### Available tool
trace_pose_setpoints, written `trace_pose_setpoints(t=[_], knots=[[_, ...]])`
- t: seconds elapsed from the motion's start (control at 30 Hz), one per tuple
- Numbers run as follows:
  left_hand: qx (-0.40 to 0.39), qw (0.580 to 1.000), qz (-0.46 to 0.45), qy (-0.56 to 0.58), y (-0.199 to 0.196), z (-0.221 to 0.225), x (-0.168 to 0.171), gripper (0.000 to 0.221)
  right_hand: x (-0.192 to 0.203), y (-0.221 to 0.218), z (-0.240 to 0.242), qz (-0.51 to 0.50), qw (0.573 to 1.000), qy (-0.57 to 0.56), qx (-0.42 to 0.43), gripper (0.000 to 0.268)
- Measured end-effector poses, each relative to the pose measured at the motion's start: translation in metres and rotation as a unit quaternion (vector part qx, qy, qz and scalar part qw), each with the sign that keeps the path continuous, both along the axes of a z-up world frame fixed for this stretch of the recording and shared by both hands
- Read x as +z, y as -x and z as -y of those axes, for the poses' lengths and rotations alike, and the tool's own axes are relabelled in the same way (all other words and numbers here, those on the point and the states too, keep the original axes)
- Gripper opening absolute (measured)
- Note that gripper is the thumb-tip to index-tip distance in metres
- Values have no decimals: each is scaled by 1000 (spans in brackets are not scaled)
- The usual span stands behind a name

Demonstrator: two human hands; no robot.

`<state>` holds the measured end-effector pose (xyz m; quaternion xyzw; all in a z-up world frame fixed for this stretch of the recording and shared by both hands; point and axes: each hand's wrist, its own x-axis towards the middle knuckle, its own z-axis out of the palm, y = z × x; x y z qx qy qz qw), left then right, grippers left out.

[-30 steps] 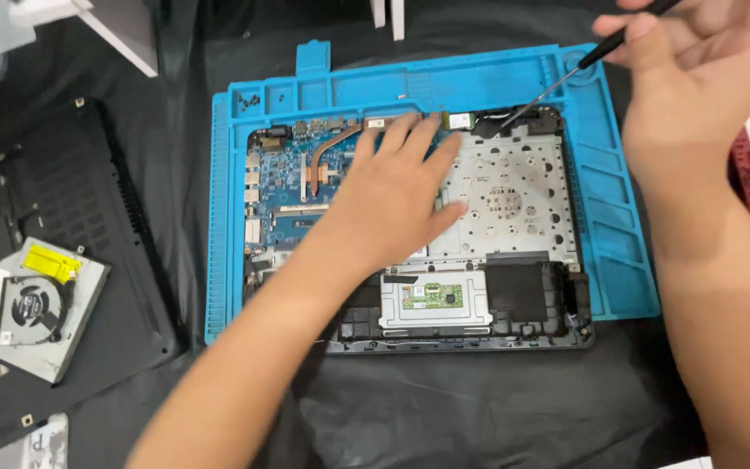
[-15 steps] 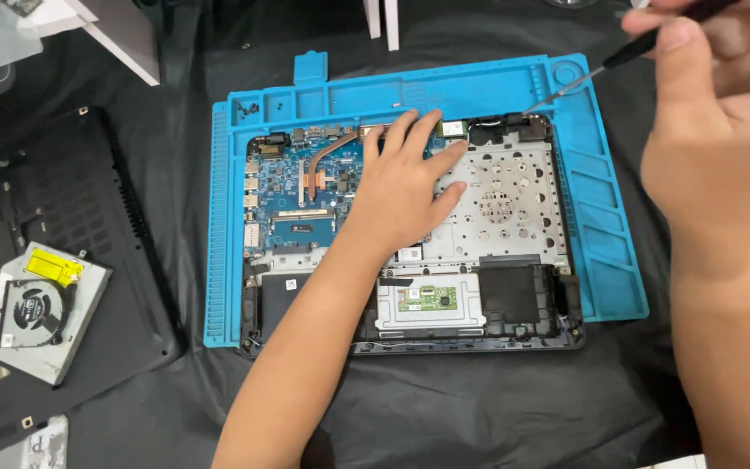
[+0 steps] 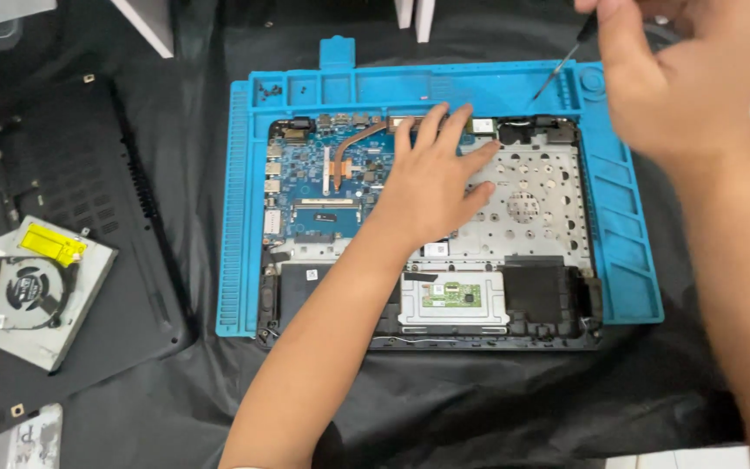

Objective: The person disassembles a laptop on a workbench. They use a screwdriver to pry and loosen components, lift the cooling fan and heatsink off the motherboard, disconnect a ribbon cable and antenna wire from the board, and continue prying at the motherboard inside the blue chassis.

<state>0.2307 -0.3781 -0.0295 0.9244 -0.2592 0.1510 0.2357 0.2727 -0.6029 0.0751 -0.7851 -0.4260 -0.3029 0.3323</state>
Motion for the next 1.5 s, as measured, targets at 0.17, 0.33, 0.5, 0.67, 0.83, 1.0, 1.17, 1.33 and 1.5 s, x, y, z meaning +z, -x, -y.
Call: trace_pose_setpoints(t=[0.17,0.33,0.5,0.67,0.83,1.0,1.17,1.33,1.5], knots=[[3,1000,-3,-2,7,5,14,45,-16,2,-12,-36,995,-79,43,13],[-11,991,52,-123,54,43,60,64,-19,20,13,-111,987,-101,59,17],[-180,972,-52,-143,141,83,66,70,-26,45,44,-184,972,-131,-65,12],[-283,951,-7,-125,183,113,4,77,-17,46,43,-227,948,-174,-140,6],[-343,919,38,-192,195,121,-14,79,-27,13,47,-150,981,-121,1,15],[-352,912,43,-204,192,123,-22,66,-19,-3,31,-169,969,-48,-176,23],[-390,905,33,-166,192,139,-43,64,-27,-13,14,-196,962,-68,-179,27],[-379,899,90,-199,195,159,-70,56,-46,-43,22,-54,998,24,-28,24],[-371,906,108,-172,195,158,-68,57,-23,-26,-10,-268,952,-81,-124,25]])
